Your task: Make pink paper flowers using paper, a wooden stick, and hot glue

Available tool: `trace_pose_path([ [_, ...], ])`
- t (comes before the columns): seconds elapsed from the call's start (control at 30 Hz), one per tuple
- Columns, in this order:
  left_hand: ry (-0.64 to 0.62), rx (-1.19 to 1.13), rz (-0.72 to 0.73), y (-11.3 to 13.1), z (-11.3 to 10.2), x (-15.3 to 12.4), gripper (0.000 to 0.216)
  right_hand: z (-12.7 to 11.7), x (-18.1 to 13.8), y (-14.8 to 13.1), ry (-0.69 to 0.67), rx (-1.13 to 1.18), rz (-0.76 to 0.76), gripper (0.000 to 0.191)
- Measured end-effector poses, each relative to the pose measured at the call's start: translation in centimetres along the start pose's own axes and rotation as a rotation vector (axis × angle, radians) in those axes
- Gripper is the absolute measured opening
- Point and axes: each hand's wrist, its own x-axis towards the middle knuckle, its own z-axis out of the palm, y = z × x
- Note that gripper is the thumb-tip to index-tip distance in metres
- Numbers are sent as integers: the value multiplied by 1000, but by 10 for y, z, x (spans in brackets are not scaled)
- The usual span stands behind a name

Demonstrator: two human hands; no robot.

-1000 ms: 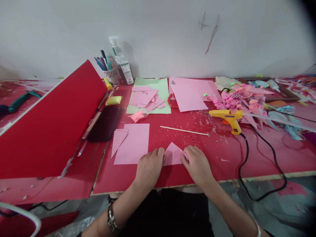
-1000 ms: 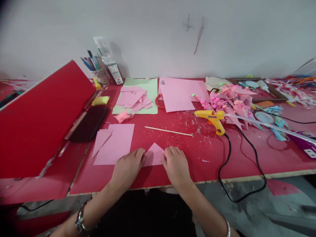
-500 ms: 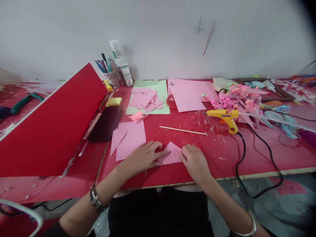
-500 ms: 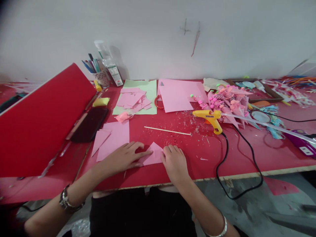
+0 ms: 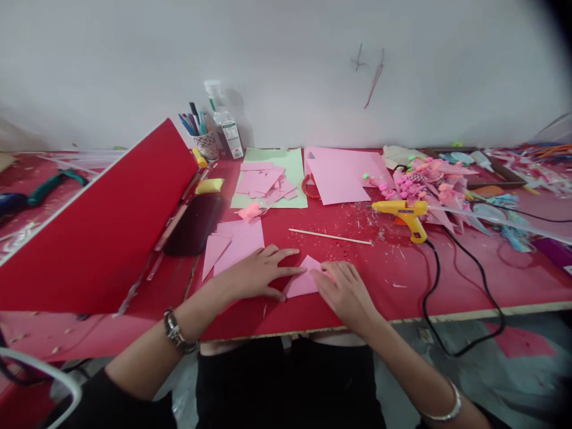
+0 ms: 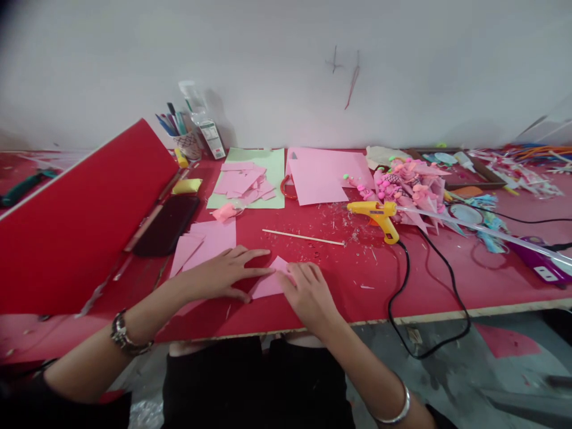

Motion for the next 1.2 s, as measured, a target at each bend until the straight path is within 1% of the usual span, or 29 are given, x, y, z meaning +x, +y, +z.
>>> trace_pose_path([
  [0.07,2,14,-2,-1,1,0,67,-2,-1,-6,-27,32,-176,29],
  [0.1,0,23,0,-2,2,1,68,-3,-1,-9,-47,57,-236,30],
  [0.13,-5,32,5,-2,2,1,69,-4,0,-12,-74,83,-273,31],
  [0.2,-15,47,11,-3,2,1,69,-6,0,-17,-134,131,-292,33],
  [0.33,-26,54,11,-4,2,1,69,-8,1,-21,-207,191,-235,33],
  [0.43,-37,44,4,-3,2,1,68,-10,-2,-16,-188,223,-205,32],
  [0.57,-54,33,1,-3,1,1,67,-13,-9,-2,-142,243,-124,27],
  [0.93,-92,-7,15,-7,0,2,62,-24,-42,43,-150,193,39,27],
  [1.1,-100,-20,6,-8,-1,2,63,-28,-53,53,-153,142,72,29],
  [1.2,-97,-35,-8,-6,-1,1,71,-27,-59,55,-147,125,74,31],
])
